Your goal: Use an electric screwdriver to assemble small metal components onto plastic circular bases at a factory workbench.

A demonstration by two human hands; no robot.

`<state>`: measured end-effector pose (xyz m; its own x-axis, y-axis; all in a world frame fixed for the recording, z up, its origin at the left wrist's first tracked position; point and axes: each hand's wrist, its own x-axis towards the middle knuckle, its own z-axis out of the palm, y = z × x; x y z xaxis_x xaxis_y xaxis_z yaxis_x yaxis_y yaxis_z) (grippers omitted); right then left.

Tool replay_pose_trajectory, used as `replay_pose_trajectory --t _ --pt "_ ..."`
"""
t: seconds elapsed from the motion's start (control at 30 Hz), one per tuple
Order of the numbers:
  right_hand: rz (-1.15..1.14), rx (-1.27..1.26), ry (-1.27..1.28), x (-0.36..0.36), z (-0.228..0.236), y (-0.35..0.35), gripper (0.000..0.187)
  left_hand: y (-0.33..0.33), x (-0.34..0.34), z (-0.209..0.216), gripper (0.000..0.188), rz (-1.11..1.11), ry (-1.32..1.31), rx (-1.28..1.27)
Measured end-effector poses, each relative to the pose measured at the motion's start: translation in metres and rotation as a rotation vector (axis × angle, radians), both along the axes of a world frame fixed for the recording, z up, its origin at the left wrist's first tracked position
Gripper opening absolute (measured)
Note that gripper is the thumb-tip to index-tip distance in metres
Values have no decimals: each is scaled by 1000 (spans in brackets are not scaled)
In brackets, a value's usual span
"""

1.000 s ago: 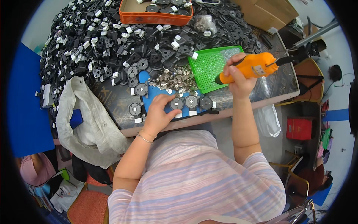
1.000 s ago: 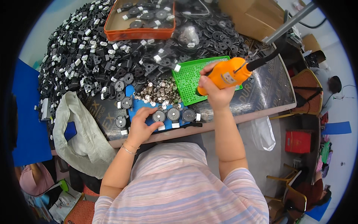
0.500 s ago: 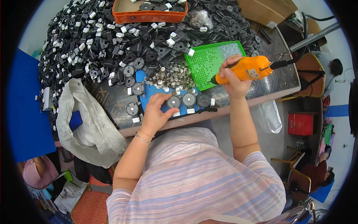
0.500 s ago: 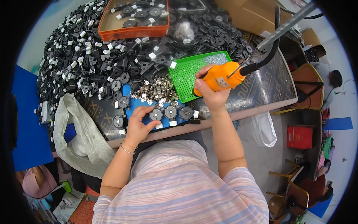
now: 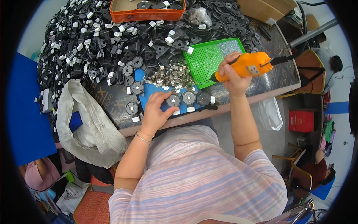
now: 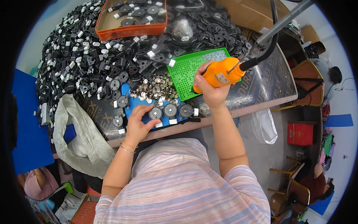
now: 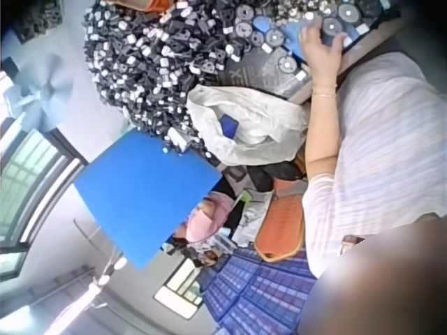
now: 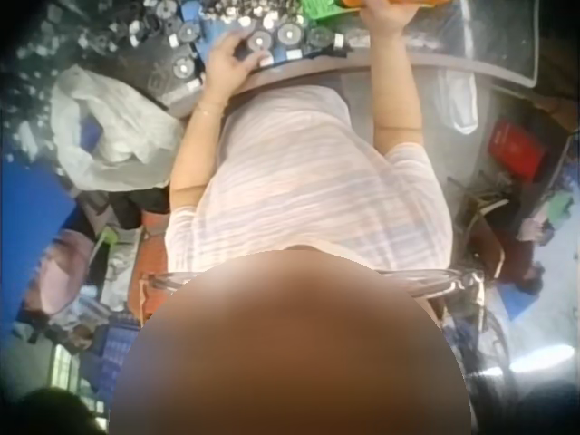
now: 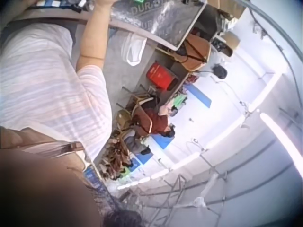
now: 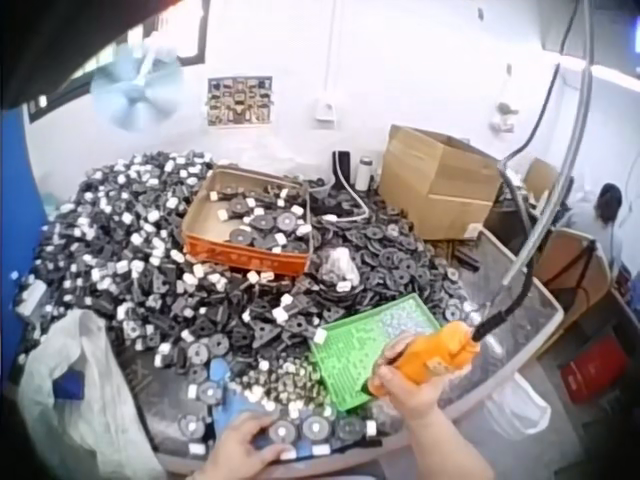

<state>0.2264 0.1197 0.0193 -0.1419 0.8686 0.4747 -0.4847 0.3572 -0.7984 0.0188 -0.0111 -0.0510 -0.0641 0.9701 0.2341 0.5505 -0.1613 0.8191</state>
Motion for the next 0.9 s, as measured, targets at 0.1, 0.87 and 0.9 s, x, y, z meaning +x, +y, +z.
replay_pose_trajectory --t 0.1,0.87,0.9 --pt "-62 -15 -60 1 6 -1 23 0 0 -1 49 2 -19 -5" --pt "385 241 -286 -65 17 -52 20 -2 0 6 48 -33 57 -2" --pt "409 181 -257 -66 15 -53 20 -2 -1 5 48 -33 58 -2"
